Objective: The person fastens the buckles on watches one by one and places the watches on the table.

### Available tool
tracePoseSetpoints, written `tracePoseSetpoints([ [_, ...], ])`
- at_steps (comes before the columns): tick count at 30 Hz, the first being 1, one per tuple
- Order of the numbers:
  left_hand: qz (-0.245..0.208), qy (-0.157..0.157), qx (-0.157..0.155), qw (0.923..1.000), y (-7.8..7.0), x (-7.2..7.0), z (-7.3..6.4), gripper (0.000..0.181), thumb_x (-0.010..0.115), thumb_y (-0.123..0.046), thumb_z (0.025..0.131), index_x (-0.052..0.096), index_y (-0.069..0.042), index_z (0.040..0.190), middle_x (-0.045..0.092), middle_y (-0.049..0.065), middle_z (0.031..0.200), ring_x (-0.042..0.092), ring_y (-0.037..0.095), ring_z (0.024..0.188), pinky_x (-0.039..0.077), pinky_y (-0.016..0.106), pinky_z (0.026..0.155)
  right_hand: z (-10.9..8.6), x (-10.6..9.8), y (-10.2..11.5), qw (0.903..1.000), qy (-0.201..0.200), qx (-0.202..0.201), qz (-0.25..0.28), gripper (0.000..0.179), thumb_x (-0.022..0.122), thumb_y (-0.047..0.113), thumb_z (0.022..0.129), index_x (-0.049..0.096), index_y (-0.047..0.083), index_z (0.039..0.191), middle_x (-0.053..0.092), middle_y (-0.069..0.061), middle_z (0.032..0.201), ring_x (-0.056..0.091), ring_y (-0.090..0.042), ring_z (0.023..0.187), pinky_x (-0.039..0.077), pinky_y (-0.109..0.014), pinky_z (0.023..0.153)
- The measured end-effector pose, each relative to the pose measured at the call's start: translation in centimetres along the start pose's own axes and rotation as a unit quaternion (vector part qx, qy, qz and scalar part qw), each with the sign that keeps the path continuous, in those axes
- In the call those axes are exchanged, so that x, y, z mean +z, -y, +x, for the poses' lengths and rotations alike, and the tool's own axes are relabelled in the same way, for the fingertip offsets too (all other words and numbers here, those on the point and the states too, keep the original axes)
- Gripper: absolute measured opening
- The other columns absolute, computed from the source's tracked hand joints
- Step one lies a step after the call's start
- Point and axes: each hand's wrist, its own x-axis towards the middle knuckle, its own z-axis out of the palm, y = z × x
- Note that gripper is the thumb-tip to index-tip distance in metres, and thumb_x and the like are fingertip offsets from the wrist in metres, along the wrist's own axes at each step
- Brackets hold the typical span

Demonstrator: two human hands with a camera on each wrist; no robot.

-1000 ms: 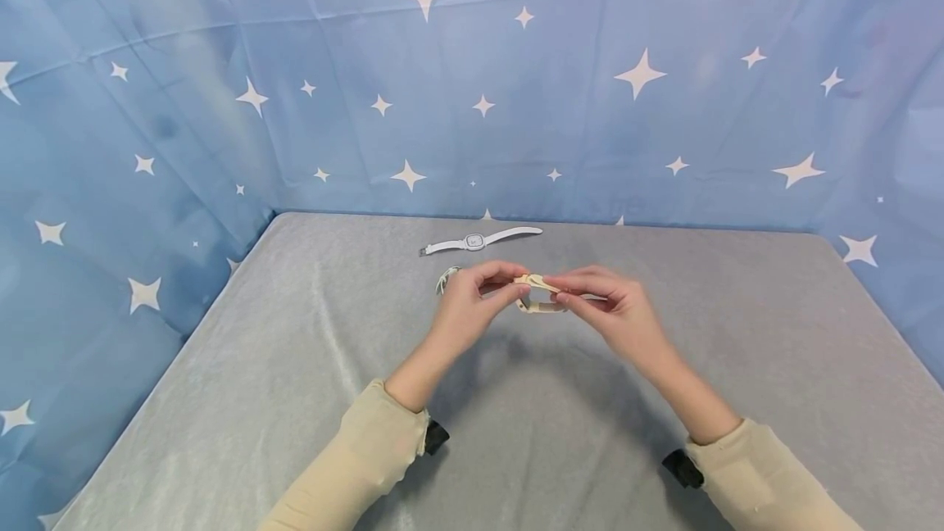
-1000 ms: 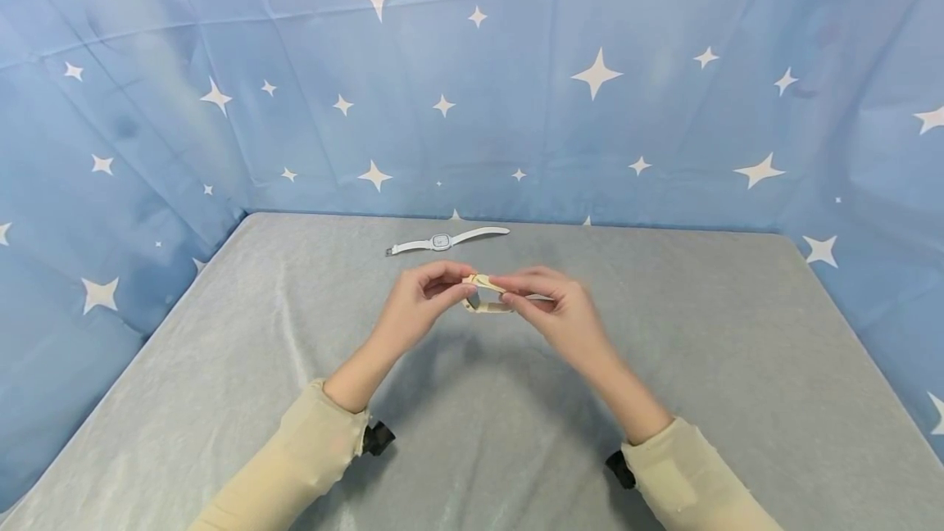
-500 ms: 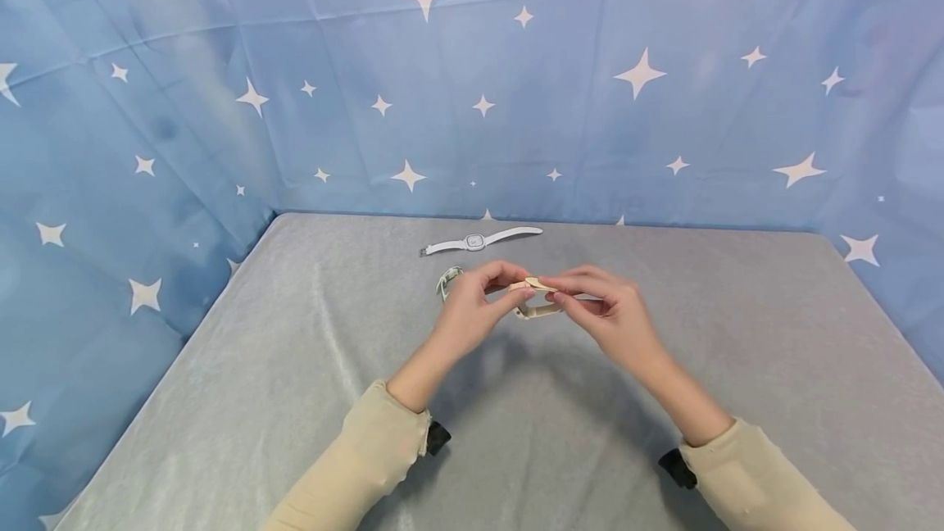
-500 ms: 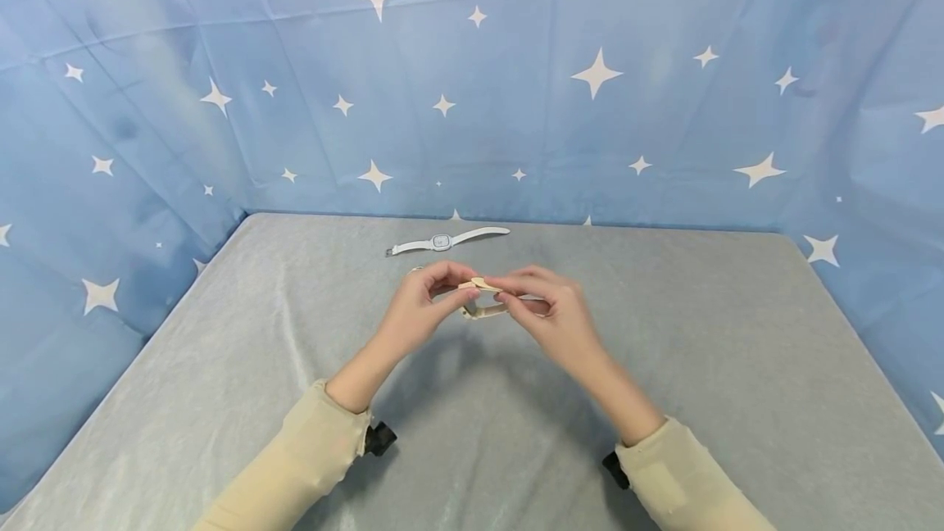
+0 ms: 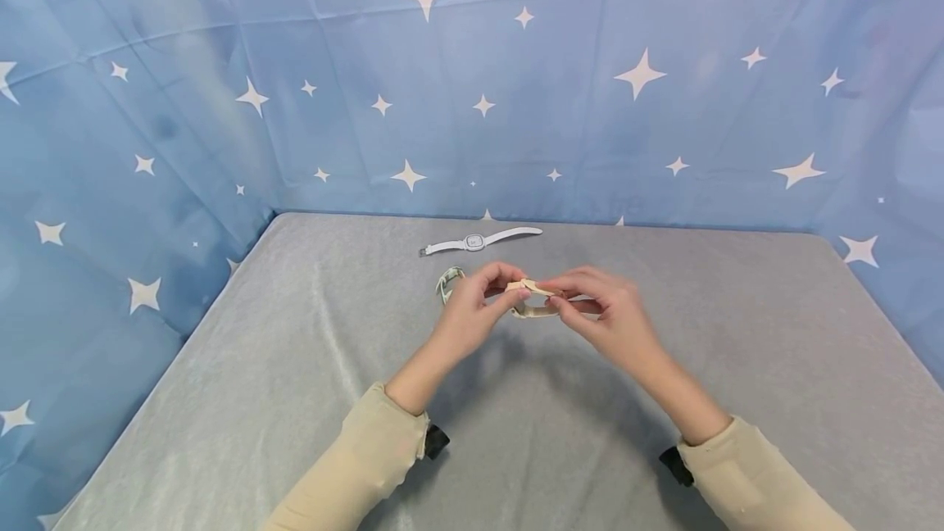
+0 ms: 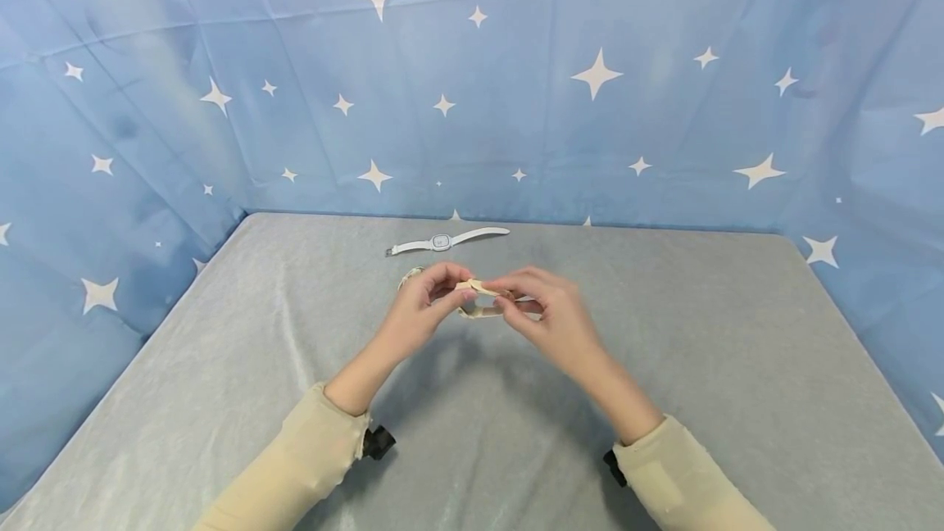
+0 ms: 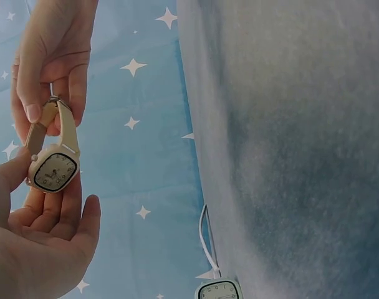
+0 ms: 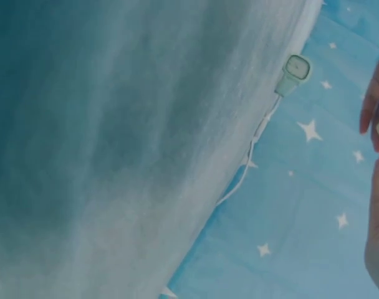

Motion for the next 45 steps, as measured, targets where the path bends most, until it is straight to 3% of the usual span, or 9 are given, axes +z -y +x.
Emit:
tracePoseSetpoints([
  [4,0.002,0.007,0.0,1.0,0.14,-0.04,0.13,0.018,0.065,-0.015,0.097,0.065,-0.001,0.108,0.07,0.013,0.102,0.064,0.018,0.094,0.053,0.032,0.097,0.03,-0.05,-0.07,0.9997,0.018,-0.017,-0.005,0.035,0.066,-0.013,0.087,0.074,0.004,0.116,0.071,-0.005,0.101,0.073,-0.01,0.087,0.06,-0.021,0.075],
  [10,0.001,0.03,-0.006,0.9995,0.05,-0.08,0.09,0.018,0.059,-0.016,0.101,0.06,-0.001,0.112,0.066,0.013,0.105,0.059,0.016,0.094,0.051,0.039,0.097,0.12,0.04,0.06,0.9995,0.01,-0.03,-0.007,0.033,0.067,-0.015,0.086,0.074,0.0,0.114,0.07,-0.008,0.102,0.074,-0.01,0.089,0.059,-0.02,0.076],
  [16,-0.019,0.047,-0.012,0.9986,-0.08,-0.24,0.1,0.018,0.056,-0.014,0.102,0.057,0.0,0.113,0.062,0.013,0.105,0.056,0.013,0.091,0.049,0.029,0.087,0.08,0.04,0.21,0.9996,0.01,-0.026,-0.001,0.032,0.066,-0.014,0.086,0.073,0.0,0.114,0.07,-0.01,0.103,0.074,-0.011,0.091,0.059,-0.021,0.078],
  [23,0.029,0.05,0.015,0.9982,-0.25,-0.5,-0.04,0.018,0.063,-0.015,0.098,0.061,-0.006,0.113,0.068,0.009,0.108,0.063,0.018,0.099,0.052,0.03,0.088,-0.04,0.0,0.23,0.9991,-0.003,-0.018,-0.037,0.03,0.074,-0.008,0.083,0.075,0.007,0.109,0.072,-0.005,0.097,0.07,-0.009,0.084,0.058,-0.017,0.074],
  [30,0.053,0.055,0.026,0.9968,-0.23,-0.41,-0.02,0.018,0.064,-0.016,0.098,0.061,-0.005,0.112,0.068,0.009,0.111,0.063,0.02,0.104,0.051,0.03,0.09,-0.06,0.0,0.2,0.9965,0.0,-0.044,-0.071,0.036,0.075,-0.009,0.082,0.075,0.007,0.114,0.071,-0.002,0.088,0.069,-0.008,0.076,0.056,-0.012,0.072],
  [35,0.057,0.059,0.028,0.9963,-0.23,-0.39,-0.11,0.017,0.062,-0.017,0.099,0.059,-0.005,0.11,0.068,0.009,0.112,0.063,0.02,0.107,0.05,0.032,0.093,-0.26,0.1,0.27,0.9982,-0.005,-0.028,-0.053,0.031,0.072,-0.008,0.085,0.076,0.005,0.112,0.071,-0.006,0.088,0.071,-0.009,0.077,0.056,-0.013,0.069],
  [40,0.09,0.055,0.04,0.9936,-0.16,-0.34,-0.28,0.017,0.063,-0.018,0.099,0.059,-0.008,0.112,0.067,0.007,0.113,0.061,0.018,0.105,0.05,0.033,0.091,-0.42,0.24,0.48,0.9989,-0.014,-0.017,-0.041,0.026,0.071,-0.005,0.087,0.076,0.004,0.11,0.07,-0.013,0.085,0.071,-0.011,0.074,0.055,-0.013,0.066],
  [45,0.135,0.054,0.051,0.9881,-0.03,-0.33,-0.37,0.018,0.066,-0.018,0.096,0.061,-0.009,0.112,0.067,0.005,0.112,0.061,0.017,0.104,0.05,0.034,0.091,-0.39,0.12,0.61,0.9986,-0.002,0.03,-0.043,0.024,0.071,-0.002,0.088,0.077,0.009,0.109,0.072,-0.006,0.089,0.071,-0.009,0.076,0.057,-0.015,0.069],
])
